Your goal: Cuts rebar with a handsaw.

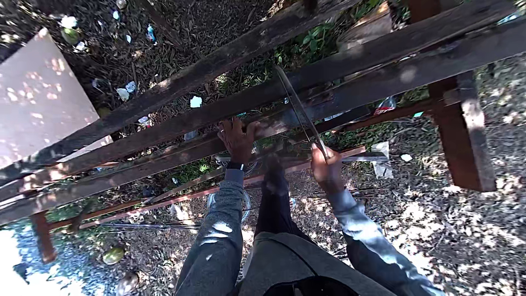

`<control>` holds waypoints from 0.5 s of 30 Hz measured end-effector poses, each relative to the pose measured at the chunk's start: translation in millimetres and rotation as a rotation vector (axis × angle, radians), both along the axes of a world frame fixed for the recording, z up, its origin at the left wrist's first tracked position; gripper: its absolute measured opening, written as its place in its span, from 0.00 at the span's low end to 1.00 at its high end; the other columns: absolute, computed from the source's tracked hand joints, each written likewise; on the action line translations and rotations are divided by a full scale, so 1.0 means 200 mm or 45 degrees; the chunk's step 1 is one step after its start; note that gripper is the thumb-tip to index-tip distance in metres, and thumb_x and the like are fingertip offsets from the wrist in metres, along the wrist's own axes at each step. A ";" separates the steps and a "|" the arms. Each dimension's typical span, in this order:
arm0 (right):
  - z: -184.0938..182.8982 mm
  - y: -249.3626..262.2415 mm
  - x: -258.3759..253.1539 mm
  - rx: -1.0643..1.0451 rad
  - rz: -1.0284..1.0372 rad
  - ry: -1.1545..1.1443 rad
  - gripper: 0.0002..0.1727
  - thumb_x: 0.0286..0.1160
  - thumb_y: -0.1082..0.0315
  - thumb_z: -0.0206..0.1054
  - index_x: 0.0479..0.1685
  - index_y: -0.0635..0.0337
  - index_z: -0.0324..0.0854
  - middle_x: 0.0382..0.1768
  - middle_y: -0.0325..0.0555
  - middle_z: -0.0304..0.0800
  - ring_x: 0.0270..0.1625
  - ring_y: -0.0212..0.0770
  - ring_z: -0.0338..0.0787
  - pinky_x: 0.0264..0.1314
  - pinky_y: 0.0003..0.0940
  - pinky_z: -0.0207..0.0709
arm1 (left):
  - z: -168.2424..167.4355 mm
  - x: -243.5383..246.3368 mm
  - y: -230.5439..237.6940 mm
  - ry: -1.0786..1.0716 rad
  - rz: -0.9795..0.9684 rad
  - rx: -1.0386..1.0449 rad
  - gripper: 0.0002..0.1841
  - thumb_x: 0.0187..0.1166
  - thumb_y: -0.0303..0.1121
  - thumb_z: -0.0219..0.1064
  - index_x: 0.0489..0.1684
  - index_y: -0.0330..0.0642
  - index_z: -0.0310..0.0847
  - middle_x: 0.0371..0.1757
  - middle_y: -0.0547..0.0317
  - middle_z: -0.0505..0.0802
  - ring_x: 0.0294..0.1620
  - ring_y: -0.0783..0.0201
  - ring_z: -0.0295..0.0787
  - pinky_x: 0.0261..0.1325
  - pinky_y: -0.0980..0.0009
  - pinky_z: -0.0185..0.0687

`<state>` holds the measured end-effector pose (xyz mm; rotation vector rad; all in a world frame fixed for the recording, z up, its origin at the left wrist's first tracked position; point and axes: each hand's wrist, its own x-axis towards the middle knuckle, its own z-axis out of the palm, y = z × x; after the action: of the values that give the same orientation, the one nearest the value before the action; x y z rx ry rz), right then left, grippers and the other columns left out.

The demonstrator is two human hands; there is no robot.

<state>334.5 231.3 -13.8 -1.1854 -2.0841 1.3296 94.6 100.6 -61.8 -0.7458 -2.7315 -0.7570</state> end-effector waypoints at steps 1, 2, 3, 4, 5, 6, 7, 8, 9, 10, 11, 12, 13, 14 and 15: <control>-0.02 0.07 -0.16 0.015 -0.004 -0.040 0.28 0.87 0.46 0.57 0.20 0.57 0.78 0.13 0.39 0.72 0.17 0.37 0.75 0.22 0.43 0.72 | -0.01 0.00 0.00 0.012 0.007 0.000 0.32 0.69 0.73 0.67 0.36 0.48 0.86 0.48 0.52 0.84 0.58 0.48 0.79 0.68 0.45 0.69; -0.03 0.12 -0.30 -0.018 -0.017 -0.064 0.29 0.88 0.45 0.57 0.22 0.58 0.79 0.15 0.41 0.73 0.19 0.40 0.75 0.25 0.47 0.73 | -0.01 0.00 0.00 0.025 0.014 -0.005 0.32 0.69 0.73 0.67 0.36 0.49 0.86 0.47 0.53 0.84 0.57 0.49 0.79 0.68 0.46 0.70; -0.04 0.16 -0.40 -0.032 -0.025 -0.048 0.29 0.87 0.44 0.57 0.24 0.57 0.81 0.16 0.41 0.73 0.21 0.40 0.76 0.28 0.48 0.73 | -0.01 0.00 0.00 0.035 0.018 -0.011 0.32 0.69 0.73 0.68 0.36 0.50 0.86 0.46 0.54 0.85 0.57 0.49 0.80 0.67 0.46 0.71; -0.04 0.18 -0.44 -0.046 -0.037 -0.020 0.29 0.87 0.42 0.57 0.24 0.55 0.81 0.16 0.40 0.72 0.21 0.40 0.75 0.28 0.48 0.72 | 0.00 0.00 0.00 0.043 0.014 -0.011 0.31 0.69 0.73 0.68 0.36 0.50 0.86 0.46 0.54 0.85 0.57 0.49 0.80 0.66 0.46 0.72; -0.03 0.18 -0.44 -0.054 -0.039 -0.009 0.29 0.87 0.40 0.57 0.24 0.53 0.80 0.16 0.40 0.71 0.20 0.40 0.74 0.26 0.47 0.71 | 0.00 0.01 0.00 0.033 0.007 -0.015 0.31 0.69 0.72 0.68 0.36 0.50 0.86 0.47 0.53 0.85 0.57 0.48 0.80 0.65 0.46 0.72; -0.03 0.16 -0.38 -0.054 -0.020 -0.027 0.29 0.87 0.38 0.56 0.26 0.52 0.80 0.16 0.41 0.71 0.20 0.42 0.74 0.25 0.48 0.69 | 0.01 0.03 -0.01 0.011 -0.005 -0.026 0.31 0.70 0.72 0.68 0.36 0.50 0.85 0.48 0.52 0.84 0.58 0.48 0.79 0.65 0.45 0.72; -0.03 0.13 -0.31 -0.049 0.013 -0.047 0.30 0.87 0.36 0.54 0.28 0.52 0.80 0.17 0.43 0.72 0.19 0.44 0.74 0.22 0.49 0.70 | 0.02 0.03 -0.02 -0.014 -0.028 -0.053 0.30 0.72 0.71 0.66 0.37 0.50 0.83 0.50 0.51 0.82 0.59 0.46 0.78 0.65 0.43 0.71; -0.06 0.09 -0.23 -0.031 0.015 -0.022 0.29 0.87 0.38 0.54 0.29 0.53 0.81 0.16 0.43 0.74 0.18 0.43 0.75 0.22 0.49 0.71 | 0.02 0.02 -0.03 -0.014 -0.037 -0.049 0.30 0.72 0.71 0.66 0.37 0.50 0.83 0.50 0.51 0.82 0.59 0.46 0.78 0.65 0.43 0.71; -0.11 0.04 -0.12 -0.016 -0.002 0.041 0.27 0.88 0.42 0.57 0.27 0.54 0.81 0.15 0.41 0.74 0.18 0.40 0.76 0.22 0.46 0.72 | 0.02 0.01 -0.02 0.004 -0.029 -0.019 0.31 0.70 0.72 0.67 0.35 0.49 0.85 0.48 0.51 0.84 0.58 0.47 0.80 0.65 0.43 0.72; -0.15 -0.01 0.02 -0.039 -0.020 0.088 0.25 0.87 0.46 0.58 0.27 0.54 0.82 0.14 0.37 0.74 0.17 0.36 0.75 0.22 0.41 0.74 | 0.01 0.01 -0.02 0.006 -0.033 -0.003 0.32 0.70 0.72 0.68 0.35 0.48 0.85 0.47 0.51 0.85 0.57 0.47 0.80 0.64 0.44 0.72; -0.16 -0.07 0.16 -0.065 -0.031 0.113 0.24 0.87 0.48 0.57 0.28 0.55 0.83 0.14 0.34 0.74 0.16 0.32 0.75 0.21 0.37 0.74 | 0.01 0.03 -0.02 -0.002 -0.048 -0.009 0.31 0.71 0.71 0.68 0.36 0.47 0.84 0.48 0.51 0.84 0.57 0.46 0.80 0.64 0.43 0.72; -0.16 -0.12 0.28 -0.107 -0.037 0.131 0.23 0.88 0.49 0.57 0.30 0.56 0.83 0.14 0.31 0.72 0.16 0.29 0.73 0.20 0.33 0.72 | 0.02 0.04 -0.03 -0.024 -0.075 -0.032 0.30 0.73 0.69 0.67 0.36 0.47 0.83 0.50 0.49 0.83 0.58 0.45 0.79 0.63 0.41 0.72; -0.15 -0.17 0.37 -0.123 -0.036 0.142 0.23 0.89 0.49 0.55 0.32 0.56 0.84 0.14 0.30 0.71 0.15 0.28 0.71 0.19 0.32 0.70 | 0.03 0.05 -0.05 -0.028 -0.087 -0.043 0.28 0.74 0.68 0.68 0.35 0.48 0.82 0.49 0.49 0.83 0.57 0.45 0.79 0.62 0.41 0.73; -0.12 -0.19 0.41 -0.129 -0.034 0.163 0.24 0.90 0.50 0.54 0.33 0.57 0.85 0.13 0.29 0.71 0.15 0.27 0.71 0.18 0.31 0.70 | 0.03 0.05 -0.06 -0.024 -0.092 -0.044 0.27 0.74 0.67 0.68 0.34 0.48 0.81 0.49 0.49 0.82 0.56 0.45 0.78 0.60 0.42 0.73; -0.08 -0.19 0.40 -0.126 -0.032 0.164 0.23 0.90 0.50 0.55 0.32 0.56 0.84 0.13 0.29 0.70 0.14 0.27 0.70 0.18 0.30 0.70 | 0.03 0.05 -0.05 -0.015 -0.087 -0.041 0.27 0.74 0.66 0.69 0.32 0.49 0.80 0.48 0.50 0.82 0.55 0.45 0.78 0.60 0.43 0.72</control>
<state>413.5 192.8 -30.4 -1.1297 -1.9279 1.4716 103.8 90.0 -56.7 -0.8483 -2.7470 -0.7354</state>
